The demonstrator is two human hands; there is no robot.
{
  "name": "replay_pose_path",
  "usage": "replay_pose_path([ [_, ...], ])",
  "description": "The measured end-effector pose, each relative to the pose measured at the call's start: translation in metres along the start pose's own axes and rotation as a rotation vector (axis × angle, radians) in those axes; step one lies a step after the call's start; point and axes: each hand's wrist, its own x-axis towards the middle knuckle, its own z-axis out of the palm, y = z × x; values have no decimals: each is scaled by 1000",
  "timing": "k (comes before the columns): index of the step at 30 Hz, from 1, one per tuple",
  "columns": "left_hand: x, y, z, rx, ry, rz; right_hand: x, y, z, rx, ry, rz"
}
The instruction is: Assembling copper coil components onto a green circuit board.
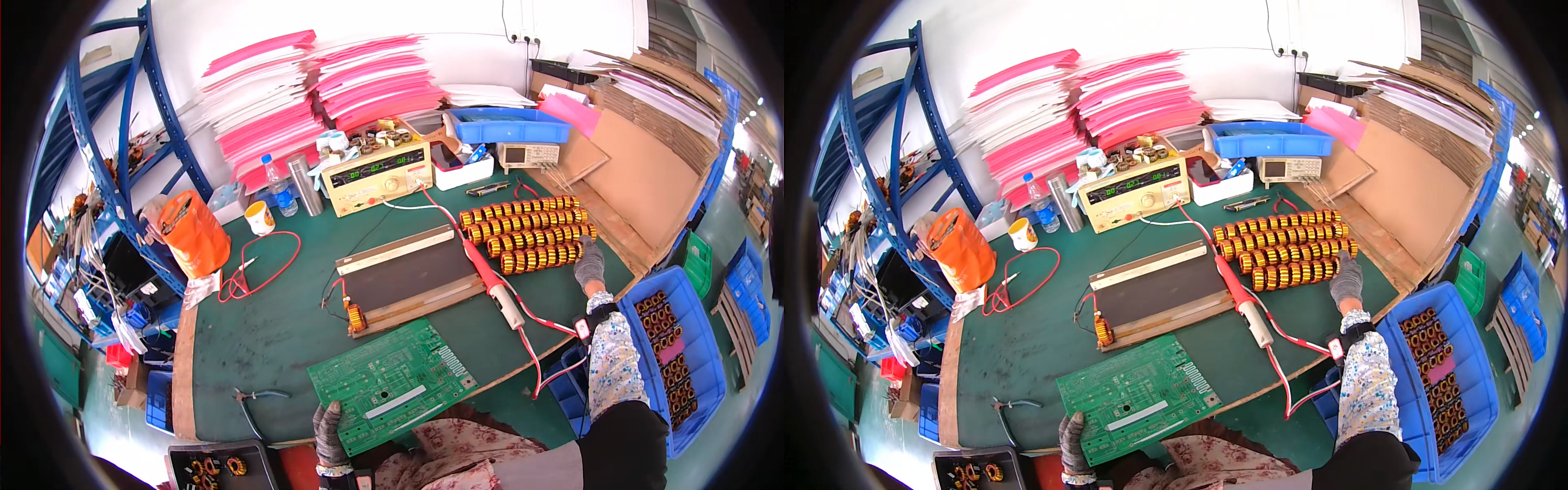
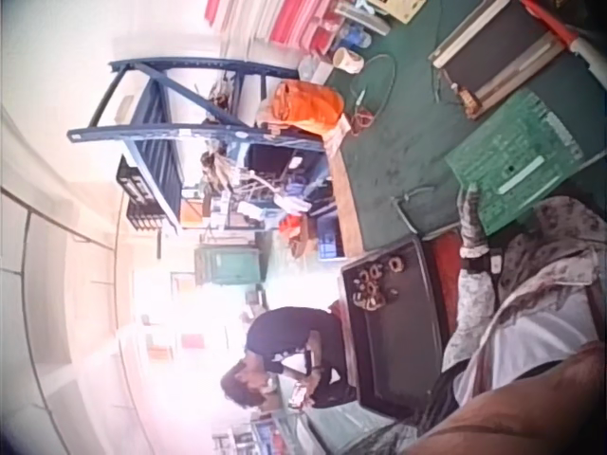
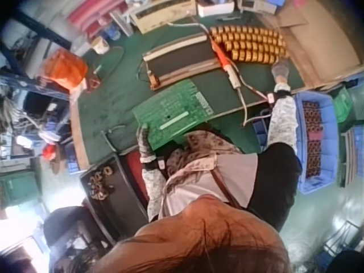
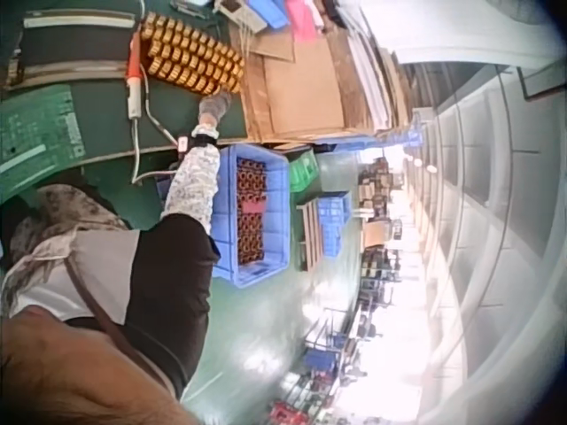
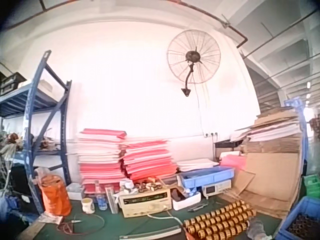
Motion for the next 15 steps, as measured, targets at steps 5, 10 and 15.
replay_pose_path([
  [5,1,0,0,9,-17,-8,3,16,16,-55,175,-95],
  [10,3,-2,-2,-13,-89,19,-6,33,33,183,256,-92],
  [15,4,-4,-3,-13,-101,8,-7,32,33,214,218,-90],
])
